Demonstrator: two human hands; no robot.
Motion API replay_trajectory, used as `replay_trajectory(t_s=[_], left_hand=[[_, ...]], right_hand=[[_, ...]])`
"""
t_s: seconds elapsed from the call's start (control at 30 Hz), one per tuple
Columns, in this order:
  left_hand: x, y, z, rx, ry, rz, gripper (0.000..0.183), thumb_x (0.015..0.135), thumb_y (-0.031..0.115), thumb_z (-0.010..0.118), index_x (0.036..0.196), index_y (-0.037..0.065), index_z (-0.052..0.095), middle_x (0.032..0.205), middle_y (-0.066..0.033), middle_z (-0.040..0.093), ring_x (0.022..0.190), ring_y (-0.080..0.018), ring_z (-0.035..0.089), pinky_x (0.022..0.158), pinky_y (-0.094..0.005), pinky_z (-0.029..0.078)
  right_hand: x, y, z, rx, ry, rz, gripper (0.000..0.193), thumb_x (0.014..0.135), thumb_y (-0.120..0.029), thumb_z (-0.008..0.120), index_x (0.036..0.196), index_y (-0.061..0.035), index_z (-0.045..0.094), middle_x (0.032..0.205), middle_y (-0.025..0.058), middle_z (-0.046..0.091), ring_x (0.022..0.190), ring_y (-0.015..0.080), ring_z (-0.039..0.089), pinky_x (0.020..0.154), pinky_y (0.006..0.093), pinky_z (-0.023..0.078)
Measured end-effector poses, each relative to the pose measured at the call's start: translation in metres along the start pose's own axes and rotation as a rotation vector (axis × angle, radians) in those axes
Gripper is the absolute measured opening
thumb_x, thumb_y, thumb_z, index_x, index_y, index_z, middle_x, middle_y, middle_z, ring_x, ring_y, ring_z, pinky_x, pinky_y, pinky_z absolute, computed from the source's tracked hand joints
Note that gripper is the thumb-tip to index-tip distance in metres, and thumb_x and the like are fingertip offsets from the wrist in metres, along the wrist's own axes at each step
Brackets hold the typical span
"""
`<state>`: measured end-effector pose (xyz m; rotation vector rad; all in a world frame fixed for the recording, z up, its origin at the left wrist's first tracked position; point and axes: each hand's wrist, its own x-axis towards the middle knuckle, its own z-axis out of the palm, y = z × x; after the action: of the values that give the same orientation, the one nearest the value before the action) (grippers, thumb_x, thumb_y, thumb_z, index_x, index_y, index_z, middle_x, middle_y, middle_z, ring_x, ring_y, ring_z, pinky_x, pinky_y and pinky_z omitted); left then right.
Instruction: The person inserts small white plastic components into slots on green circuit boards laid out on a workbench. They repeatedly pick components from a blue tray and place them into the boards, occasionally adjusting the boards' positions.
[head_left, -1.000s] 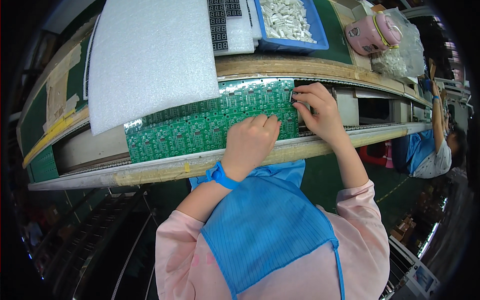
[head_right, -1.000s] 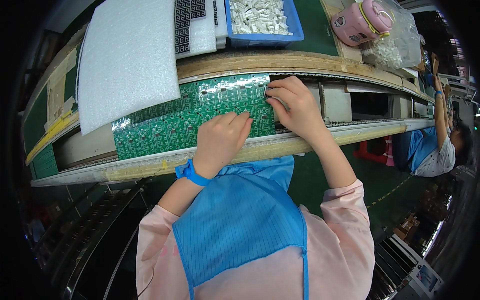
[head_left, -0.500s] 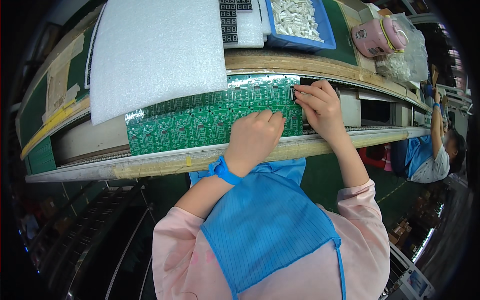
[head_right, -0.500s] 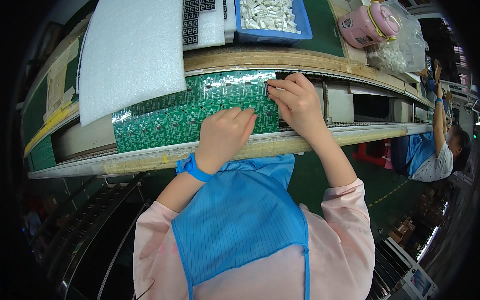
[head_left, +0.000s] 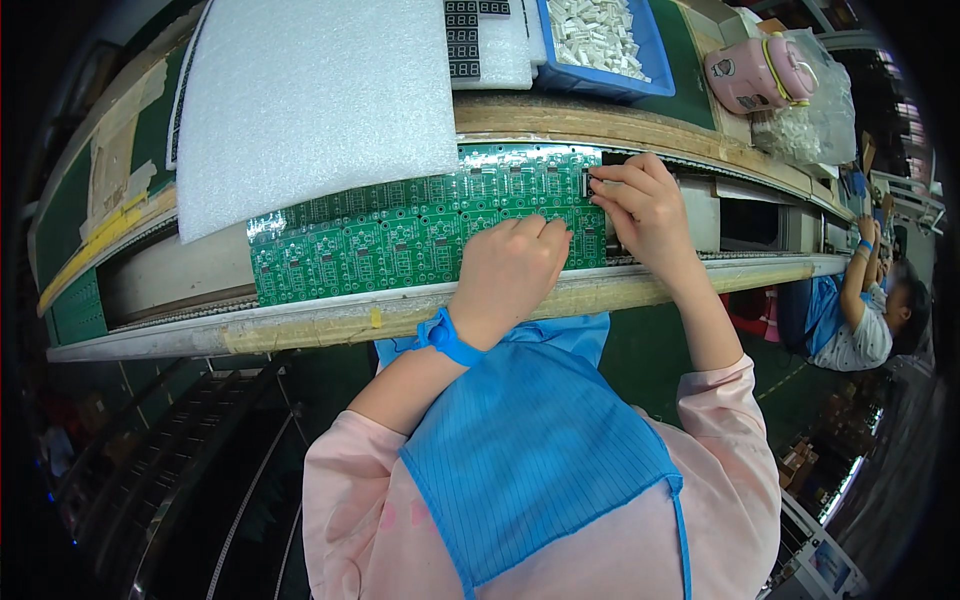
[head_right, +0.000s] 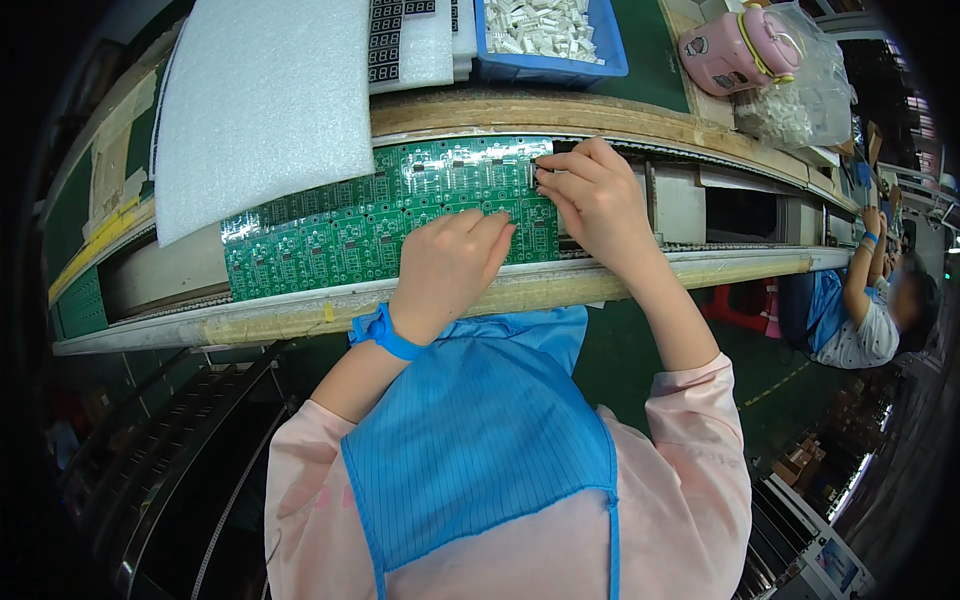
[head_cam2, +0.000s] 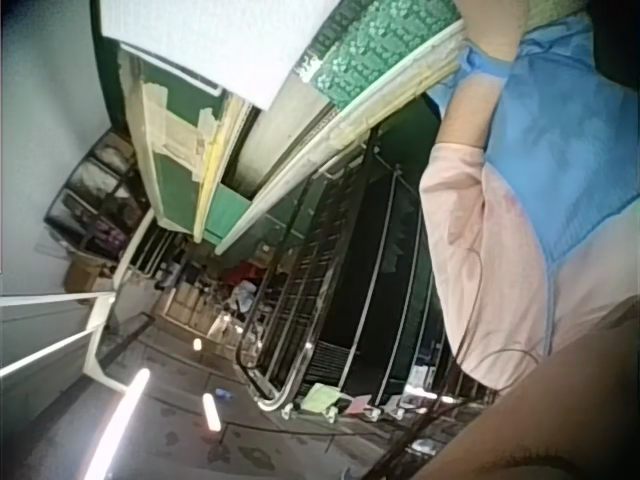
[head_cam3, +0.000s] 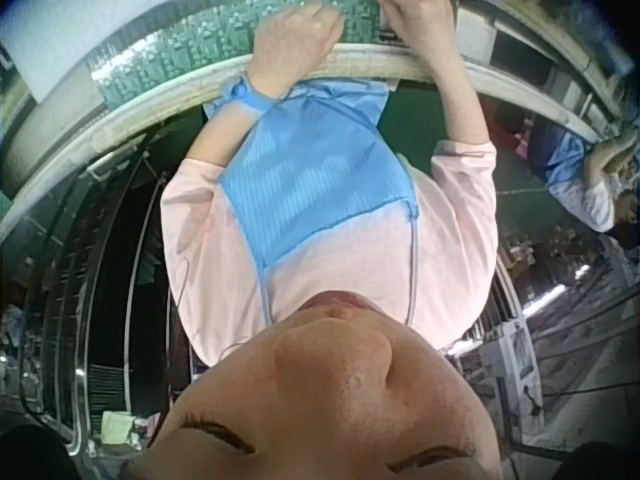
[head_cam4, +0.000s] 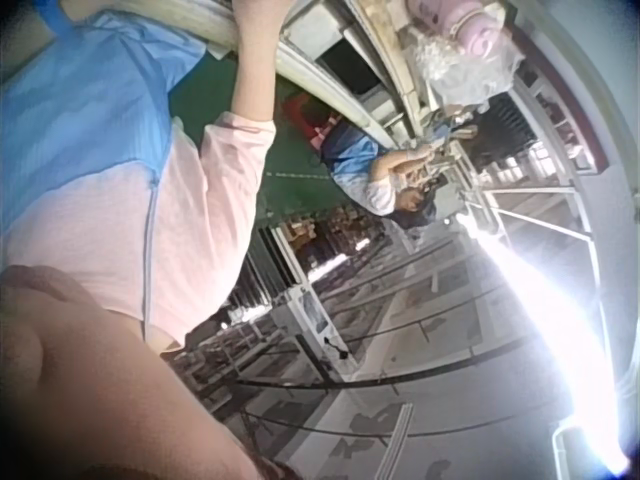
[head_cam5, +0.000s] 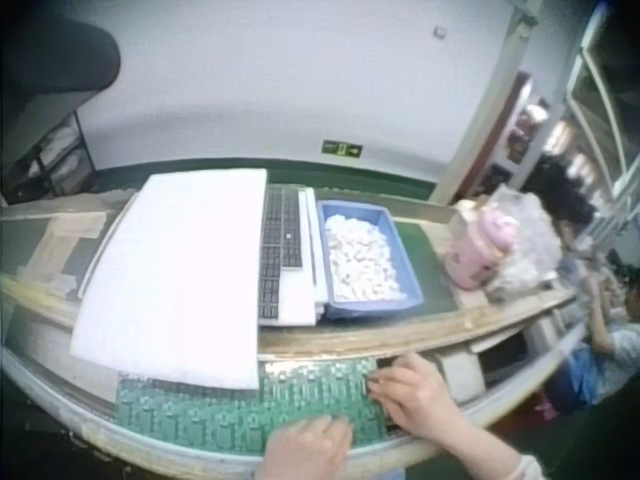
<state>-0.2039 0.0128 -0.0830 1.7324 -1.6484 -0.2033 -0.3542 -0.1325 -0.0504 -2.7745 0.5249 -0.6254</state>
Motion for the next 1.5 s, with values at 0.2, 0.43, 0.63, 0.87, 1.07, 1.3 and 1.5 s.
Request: replay_trajectory(t_s=[0.2, 0.43, 0.63, 0.87, 1.07, 1.3, 1.5], left_hand=[[0.0, 0.0, 0.001, 0.006, -0.005, 0.002, 0.009, 0.086, 0.017, 0.072, 0.089, 0.009, 0.074, 0.07, -0.0058, 0.063, 0.062, -0.0223, 0.066, 0.052, -0.0334, 0.051], [0.0, -0.001, 0.002, 0.007, 0.0, 0.007, 0.01, 0.086, 0.018, 0.071, 0.089, 0.009, 0.074, 0.07, -0.0054, 0.063, 0.063, -0.0219, 0.066, 0.052, -0.0329, 0.052], [-0.001, 0.0, 0.001, 0.011, 0.002, 0.0, 0.01, 0.086, 0.018, 0.072, 0.09, 0.009, 0.074, 0.072, -0.0054, 0.064, 0.064, -0.0217, 0.067, 0.053, -0.0329, 0.052], [-0.002, -0.002, 0.003, 0.006, 0.001, 0.002, 0.011, 0.085, 0.018, 0.072, 0.09, 0.008, 0.074, 0.072, -0.0058, 0.064, 0.064, -0.022, 0.067, 0.053, -0.0329, 0.052], [-0.002, -0.002, 0.003, 0.011, -0.019, -0.002, 0.011, 0.086, 0.018, 0.072, 0.09, 0.008, 0.074, 0.07, -0.0057, 0.063, 0.064, -0.0226, 0.066, 0.053, -0.0336, 0.052], [-0.003, -0.003, 0.005, 0.01, -0.007, 0.009, 0.011, 0.086, 0.019, 0.072, 0.089, 0.009, 0.073, 0.07, -0.0054, 0.062, 0.064, -0.0225, 0.066, 0.053, -0.034, 0.052], [-0.003, -0.004, 0.005, -0.005, -0.017, 0.014, 0.011, 0.086, 0.019, 0.072, 0.088, 0.008, 0.072, 0.068, -0.0051, 0.06, 0.062, -0.0225, 0.065, 0.052, -0.0346, 0.051]], right_hand=[[0.001, 0.0, -0.001, -0.012, -0.005, -0.01, 0.018, 0.07, 0.0, 0.078, 0.087, -0.0009, 0.074, 0.097, 0.0065, 0.073, 0.083, 0.0255, 0.06, 0.073, 0.0357, 0.053], [0.004, -0.005, -0.004, -0.043, -0.041, -0.01, 0.016, 0.071, -0.001, 0.078, 0.086, -0.0006, 0.073, 0.099, 0.0071, 0.072, 0.084, 0.0258, 0.06, 0.074, 0.0362, 0.053], [0.006, -0.003, -0.006, -0.052, -0.063, -0.035, 0.016, 0.071, -0.001, 0.077, 0.087, -0.0001, 0.072, 0.1, 0.0078, 0.071, 0.088, 0.0268, 0.061, 0.077, 0.0368, 0.053], [0.01, -0.001, -0.009, -0.025, -0.066, -0.06, 0.017, 0.071, -0.001, 0.077, 0.086, -0.0002, 0.071, 0.1, 0.0074, 0.07, 0.089, 0.0272, 0.061, 0.078, 0.0384, 0.052], [0.005, 0.003, -0.003, 0.001, -0.059, -0.052, 0.018, 0.071, 0.001, 0.077, 0.088, 0.0, 0.071, 0.1, 0.0081, 0.069, 0.086, 0.0273, 0.059, 0.075, 0.0376, 0.05], [0.006, -0.002, -0.004, 0.012, -0.097, -0.001, 0.017, 0.073, 0.003, 0.077, 0.089, 0.0006, 0.071, 0.098, 0.0091, 0.067, 0.087, 0.0284, 0.059, 0.074, 0.0375, 0.05], [0.01, 0.001, -0.007, 0.034, -0.146, -0.01, 0.016, 0.074, 0.003, 0.076, 0.089, 0.0011, 0.07, 0.099, 0.0095, 0.067, 0.088, 0.0291, 0.059, 0.075, 0.0377, 0.051]])
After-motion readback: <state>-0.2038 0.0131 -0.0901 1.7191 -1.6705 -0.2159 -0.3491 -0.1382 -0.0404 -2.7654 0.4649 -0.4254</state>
